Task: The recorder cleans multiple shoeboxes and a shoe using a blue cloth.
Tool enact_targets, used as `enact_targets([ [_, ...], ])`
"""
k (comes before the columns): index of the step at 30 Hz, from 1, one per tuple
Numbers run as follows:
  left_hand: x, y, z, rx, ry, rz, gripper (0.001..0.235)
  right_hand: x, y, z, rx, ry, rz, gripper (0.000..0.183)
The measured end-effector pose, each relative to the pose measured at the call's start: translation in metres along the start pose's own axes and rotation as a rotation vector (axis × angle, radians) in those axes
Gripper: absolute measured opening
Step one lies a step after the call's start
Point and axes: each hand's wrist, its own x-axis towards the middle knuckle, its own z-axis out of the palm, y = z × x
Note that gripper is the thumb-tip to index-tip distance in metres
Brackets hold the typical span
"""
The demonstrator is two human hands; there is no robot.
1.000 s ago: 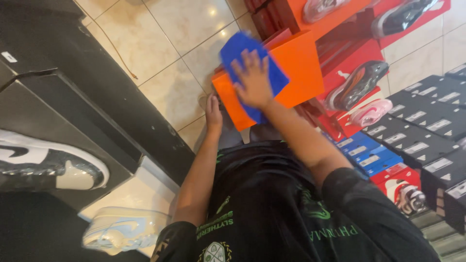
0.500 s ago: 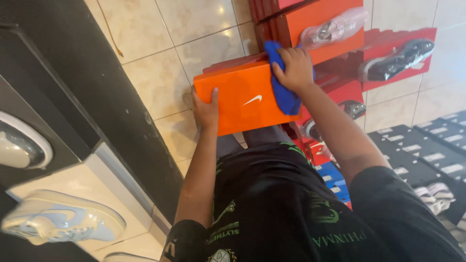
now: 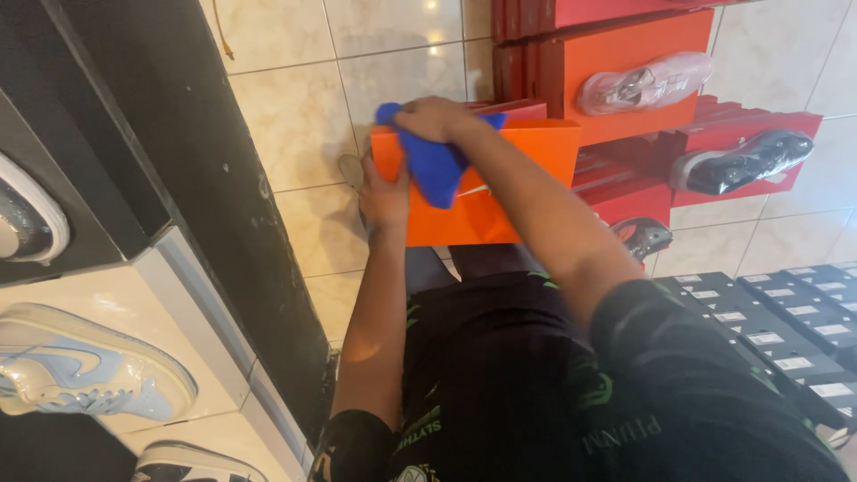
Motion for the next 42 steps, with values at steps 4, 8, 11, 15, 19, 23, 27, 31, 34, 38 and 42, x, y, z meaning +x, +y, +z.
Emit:
enact_targets([
  [4, -0.005, 0.013, -0.018, -0.068, -0.099, -0.015, 0.078, -0.084, 0.093, -0.044, -0.043, 0.008, 0.234, 0.070],
  [8, -0.002, 0.014, -0.015, -0.049, -0.070, -0.033, 0.082, -0.102, 0.173, -0.054, -0.085, 0.069, 0.352, 0.064],
  [11, 0.001, 0.007, -0.004, -0.019, -0.078, -0.027, 0.087, -0.075, 0.127, -0.043, -0.081, 0.039, 0.323, 0.064],
  [15, 0.004, 0.001, -0.007, -0.014, -0.117, -0.014, 0.079, -0.069, -0.053, -0.052, 0.039, -0.104, 0.094, 0.070],
  [19, 0.001, 0.009, -0.013, -0.034, -0.094, -0.033, 0.061, 0.018, -0.047, 0.002, 0.002, -0.055, 0.033, 0.068],
  [23, -0.002, 0.021, -0.020, -0.110, -0.048, -0.044, 0.065, -0.057, -0.035, -0.045, 0.004, -0.126, 0.125, 0.073],
  [27, -0.009, 0.032, -0.036, -0.178, -0.076, -0.055, 0.068, -0.114, 0.073, -0.072, -0.116, -0.059, 0.267, 0.062],
  [31, -0.002, 0.019, -0.020, -0.158, -0.027, 0.006, 0.076, -0.123, 0.125, -0.071, -0.147, 0.009, 0.331, 0.064],
  [34, -0.002, 0.017, -0.018, -0.124, -0.021, 0.032, 0.079, -0.098, 0.068, -0.067, -0.218, -0.082, 0.322, 0.065],
  [38, 0.008, -0.004, 0.010, -0.103, 0.031, 0.037, 0.068, -0.024, -0.020, -0.030, -0.066, -0.111, 0.142, 0.070],
  [42, 0.001, 0.008, -0.015, -0.094, -0.043, 0.051, 0.050, 0.023, -0.073, 0.003, -0.024, -0.128, 0.049, 0.067],
])
